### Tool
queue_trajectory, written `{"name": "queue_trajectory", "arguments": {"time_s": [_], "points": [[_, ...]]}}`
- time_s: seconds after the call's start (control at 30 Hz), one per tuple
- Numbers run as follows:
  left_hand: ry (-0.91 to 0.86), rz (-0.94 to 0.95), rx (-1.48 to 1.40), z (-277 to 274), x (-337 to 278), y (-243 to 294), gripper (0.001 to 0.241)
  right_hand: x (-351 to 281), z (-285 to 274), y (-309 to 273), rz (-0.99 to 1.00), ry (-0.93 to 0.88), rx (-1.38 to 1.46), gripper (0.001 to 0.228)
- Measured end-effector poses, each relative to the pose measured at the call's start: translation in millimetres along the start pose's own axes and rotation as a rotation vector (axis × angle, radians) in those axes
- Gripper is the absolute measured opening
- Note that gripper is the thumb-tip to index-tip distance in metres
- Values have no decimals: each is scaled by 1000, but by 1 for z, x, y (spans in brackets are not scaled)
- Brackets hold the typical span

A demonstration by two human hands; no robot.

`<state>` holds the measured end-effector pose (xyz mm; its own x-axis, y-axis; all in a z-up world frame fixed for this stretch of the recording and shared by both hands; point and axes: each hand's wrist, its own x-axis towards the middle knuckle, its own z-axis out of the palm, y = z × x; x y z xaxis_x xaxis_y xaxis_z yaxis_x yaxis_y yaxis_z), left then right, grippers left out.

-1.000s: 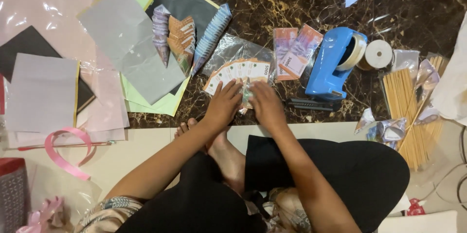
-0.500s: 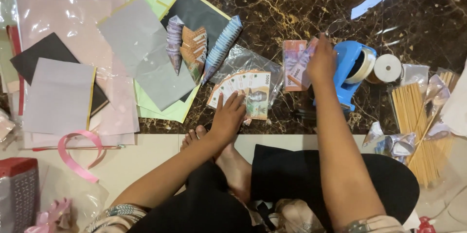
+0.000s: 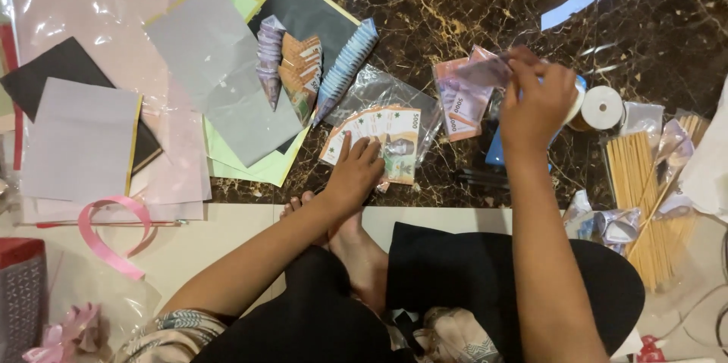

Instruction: The person is preparing a money fan by inserting individual currency bills into plastic sleeves and arranging them in a semi-circular pattern.

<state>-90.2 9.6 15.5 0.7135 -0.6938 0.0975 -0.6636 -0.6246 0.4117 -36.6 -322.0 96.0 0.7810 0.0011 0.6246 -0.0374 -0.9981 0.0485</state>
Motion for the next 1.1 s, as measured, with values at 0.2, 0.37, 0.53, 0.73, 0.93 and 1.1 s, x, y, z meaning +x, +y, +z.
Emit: {"name": "queue_trajectory", "arguments": {"time_s": [0.2,0.37,0.53,0.73,0.93,1.1], "points": [[27,74,5,4,4,-6,28,-80,-6,-57,-33,-47,118,14],[1,104,12,-3,4,-6,27,-91,-32,-108,-6,-240,301,23],[-51,80,61,1,1,-8,36,-86,-34,-109,87,-524,373,37],[-56,70,36,-1,1,-7,36,-70,-23,-83,386,-445,562,46],[-132,10,-10,-10,2,-3,36,-92,-37,-101,324,-460,310,44],[-150,-12,-38,-5,6,-8,36,-105,-47,-150,187,-710,362,45]]}}
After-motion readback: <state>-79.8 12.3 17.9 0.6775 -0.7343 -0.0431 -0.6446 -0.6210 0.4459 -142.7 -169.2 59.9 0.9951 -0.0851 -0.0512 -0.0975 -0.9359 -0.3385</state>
